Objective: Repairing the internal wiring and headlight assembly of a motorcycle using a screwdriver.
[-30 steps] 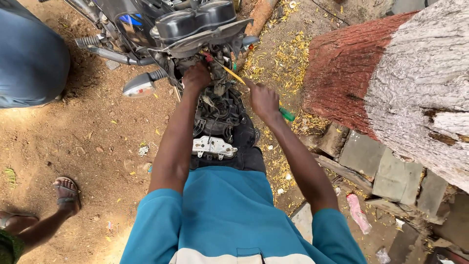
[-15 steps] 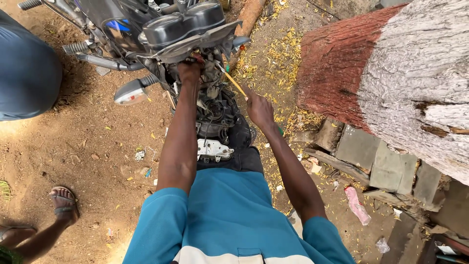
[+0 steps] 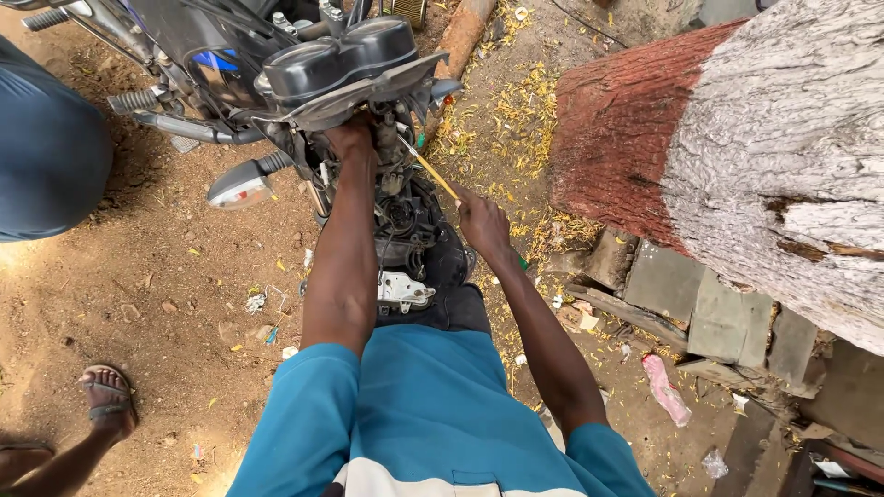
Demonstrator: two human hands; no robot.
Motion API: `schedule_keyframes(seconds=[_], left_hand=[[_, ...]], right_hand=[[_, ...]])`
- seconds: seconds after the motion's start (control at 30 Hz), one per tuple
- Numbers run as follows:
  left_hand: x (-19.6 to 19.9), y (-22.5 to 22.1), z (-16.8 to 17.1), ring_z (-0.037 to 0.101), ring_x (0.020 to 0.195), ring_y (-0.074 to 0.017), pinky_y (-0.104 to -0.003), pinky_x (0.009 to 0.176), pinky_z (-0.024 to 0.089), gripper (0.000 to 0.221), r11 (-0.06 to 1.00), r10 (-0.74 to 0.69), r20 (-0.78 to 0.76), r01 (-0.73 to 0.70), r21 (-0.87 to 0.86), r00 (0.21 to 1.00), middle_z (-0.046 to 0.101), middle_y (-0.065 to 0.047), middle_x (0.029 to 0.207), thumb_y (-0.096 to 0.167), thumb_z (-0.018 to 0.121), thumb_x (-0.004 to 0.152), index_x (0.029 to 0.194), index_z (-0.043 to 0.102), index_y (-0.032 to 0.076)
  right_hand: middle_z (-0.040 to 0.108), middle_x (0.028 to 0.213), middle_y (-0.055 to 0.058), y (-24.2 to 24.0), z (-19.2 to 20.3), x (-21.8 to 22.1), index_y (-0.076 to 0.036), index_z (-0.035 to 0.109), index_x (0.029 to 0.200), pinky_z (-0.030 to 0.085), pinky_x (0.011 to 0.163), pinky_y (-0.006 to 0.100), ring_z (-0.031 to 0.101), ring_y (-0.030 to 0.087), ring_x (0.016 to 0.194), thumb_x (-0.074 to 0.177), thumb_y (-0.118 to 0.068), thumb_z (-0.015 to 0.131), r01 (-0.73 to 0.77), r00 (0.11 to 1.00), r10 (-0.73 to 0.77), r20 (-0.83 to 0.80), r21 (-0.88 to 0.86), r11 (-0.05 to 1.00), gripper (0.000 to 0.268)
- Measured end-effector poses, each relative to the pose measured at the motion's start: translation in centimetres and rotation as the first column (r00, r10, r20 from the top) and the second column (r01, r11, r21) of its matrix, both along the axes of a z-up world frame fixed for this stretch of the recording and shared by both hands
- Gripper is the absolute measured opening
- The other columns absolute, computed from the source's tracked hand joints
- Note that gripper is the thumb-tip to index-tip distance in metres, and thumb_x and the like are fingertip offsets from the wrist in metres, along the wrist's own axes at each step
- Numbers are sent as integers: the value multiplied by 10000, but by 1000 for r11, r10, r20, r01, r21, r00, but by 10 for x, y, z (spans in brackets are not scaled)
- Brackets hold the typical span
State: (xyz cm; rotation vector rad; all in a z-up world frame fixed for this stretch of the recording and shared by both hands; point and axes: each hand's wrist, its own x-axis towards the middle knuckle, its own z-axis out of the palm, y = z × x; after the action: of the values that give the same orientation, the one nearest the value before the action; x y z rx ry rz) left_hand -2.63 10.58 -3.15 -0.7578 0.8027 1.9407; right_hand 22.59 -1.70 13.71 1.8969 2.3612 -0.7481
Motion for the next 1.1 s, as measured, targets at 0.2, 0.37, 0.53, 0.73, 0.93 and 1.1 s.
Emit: schedule_keyframes(seconds=[0.2,0.37,0.53,0.73,0.93,1.1], left_hand=[[-22,-28,-5,646,677,-114,-294,579,527,139,813,-582,-478,461,-356,658,756,-57,841,19,726,884,1002,753,-48],[-28,-38,35,413,480,-138,-326,434,350,81,697,-717,-276,646,-312,640,534,-28,649,84,659,935,866,629,53],[-23,-41,49,397,492,-135,-326,441,375,104,692,-722,-298,660,-293,624,507,-17,647,85,662,941,848,614,80],[-21,-22,10,549,591,-94,-277,549,481,279,790,-597,-258,501,-353,759,704,-31,773,259,543,1055,968,733,75],[-35,-9,-69,363,595,-186,-373,524,349,303,736,-662,-150,599,-316,734,575,-75,832,286,466,1084,1053,639,39],[-32,-19,-42,486,585,-135,-302,472,507,253,740,-672,-349,603,-297,653,621,-70,813,215,488,1108,998,646,50]], right_hand=[[711,657,39,-9,-22,21,-223,605,1440,497,544,324,631,78,528,1027,-187,567,94,961,-91,-260,1,996,416],[669,667,21,-9,-26,11,-87,642,1291,457,585,338,579,110,560,1015,-153,547,185,837,-320,-444,-321,929,299],[633,795,31,-12,-51,19,-23,661,1070,464,620,345,566,130,673,985,-64,607,-36,775,-151,-614,-280,959,109],[772,961,74,-4,-32,-4,-123,750,1210,544,643,302,685,126,760,940,-185,725,-146,887,207,-414,173,974,278],[775,962,56,33,-24,-51,-164,751,1196,526,504,309,650,124,628,1059,-253,667,-225,925,336,-178,457,860,184],[772,978,134,71,-42,-101,-108,702,1315,482,391,320,684,178,538,917,-187,740,-296,934,354,-50,447,844,407]])
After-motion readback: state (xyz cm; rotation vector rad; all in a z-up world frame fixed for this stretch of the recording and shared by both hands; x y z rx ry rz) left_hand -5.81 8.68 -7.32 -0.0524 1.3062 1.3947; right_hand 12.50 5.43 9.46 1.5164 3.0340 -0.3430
